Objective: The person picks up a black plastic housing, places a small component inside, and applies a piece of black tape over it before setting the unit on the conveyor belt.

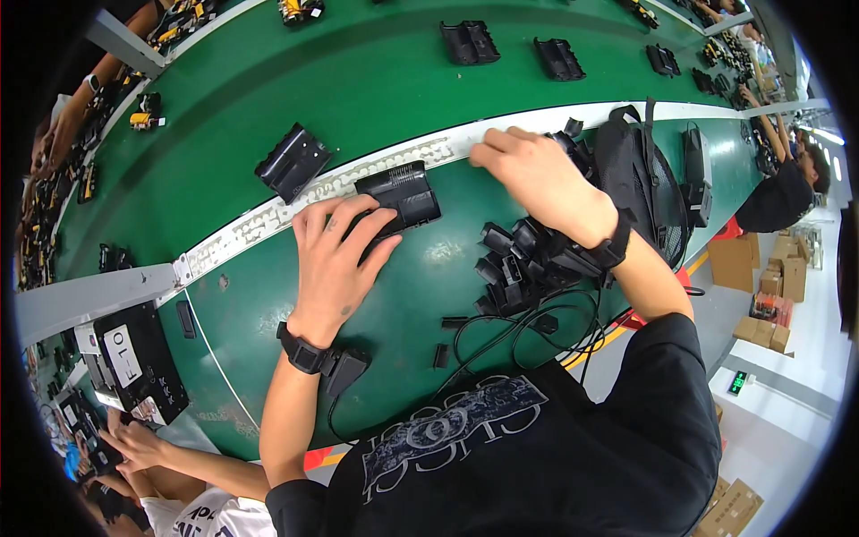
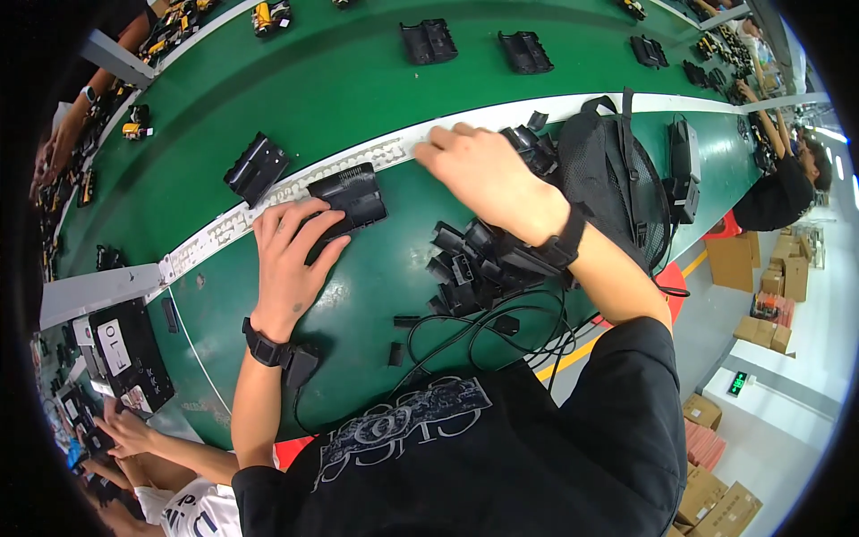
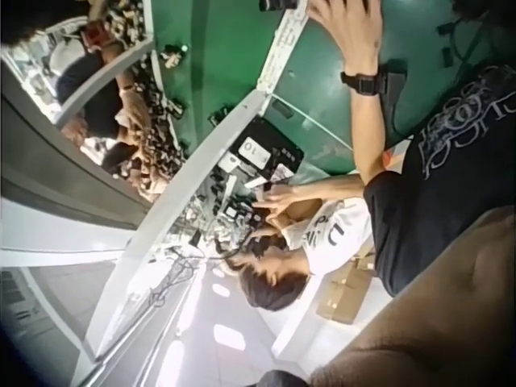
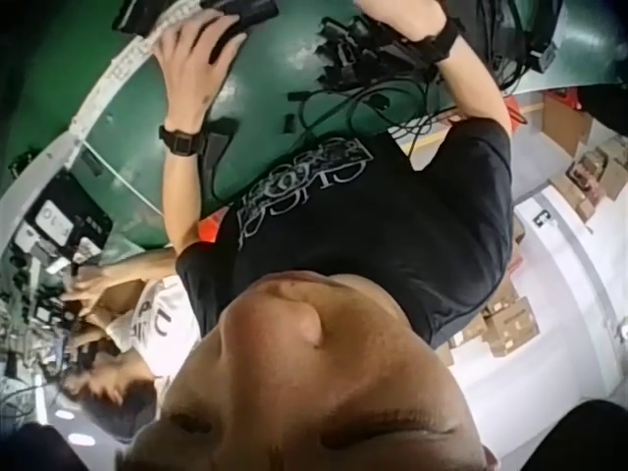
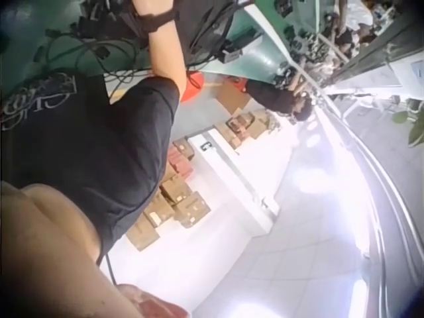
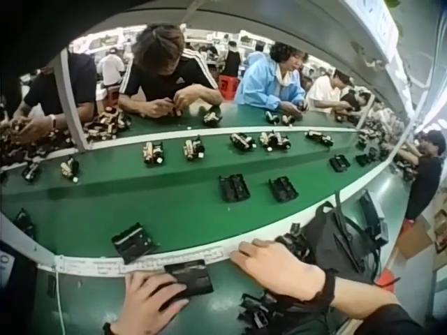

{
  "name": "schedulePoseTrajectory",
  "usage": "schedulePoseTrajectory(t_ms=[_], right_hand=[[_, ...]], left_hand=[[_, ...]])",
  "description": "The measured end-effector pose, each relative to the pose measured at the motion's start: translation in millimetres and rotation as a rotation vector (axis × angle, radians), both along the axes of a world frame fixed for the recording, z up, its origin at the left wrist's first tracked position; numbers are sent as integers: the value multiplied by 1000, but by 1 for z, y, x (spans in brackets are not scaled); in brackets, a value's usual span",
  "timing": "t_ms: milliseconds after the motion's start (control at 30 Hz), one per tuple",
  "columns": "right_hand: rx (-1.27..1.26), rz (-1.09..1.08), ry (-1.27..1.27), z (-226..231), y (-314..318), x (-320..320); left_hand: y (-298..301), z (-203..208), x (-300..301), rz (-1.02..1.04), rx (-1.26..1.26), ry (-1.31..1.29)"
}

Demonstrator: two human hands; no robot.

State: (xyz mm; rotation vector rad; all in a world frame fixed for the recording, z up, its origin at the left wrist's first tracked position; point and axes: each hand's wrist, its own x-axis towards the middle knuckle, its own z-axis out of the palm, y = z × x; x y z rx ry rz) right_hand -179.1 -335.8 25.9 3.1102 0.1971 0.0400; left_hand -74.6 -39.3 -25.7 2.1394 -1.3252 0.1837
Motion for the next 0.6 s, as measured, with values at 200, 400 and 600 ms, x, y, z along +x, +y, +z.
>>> schedulePoseTrajectory(t_ms=[200, 400, 600], right_hand=[[387, 146, -77, -17, 27, 16], [427, 43, -144, -5, 29, 10], [361, -55, 76, 2, 24, 6]], left_hand=[[-1, -3, 5, -17, -120, 69], [-6, 2, 10, 225, -316, 34], [-46, 19, -13, 154, 25, -87]])
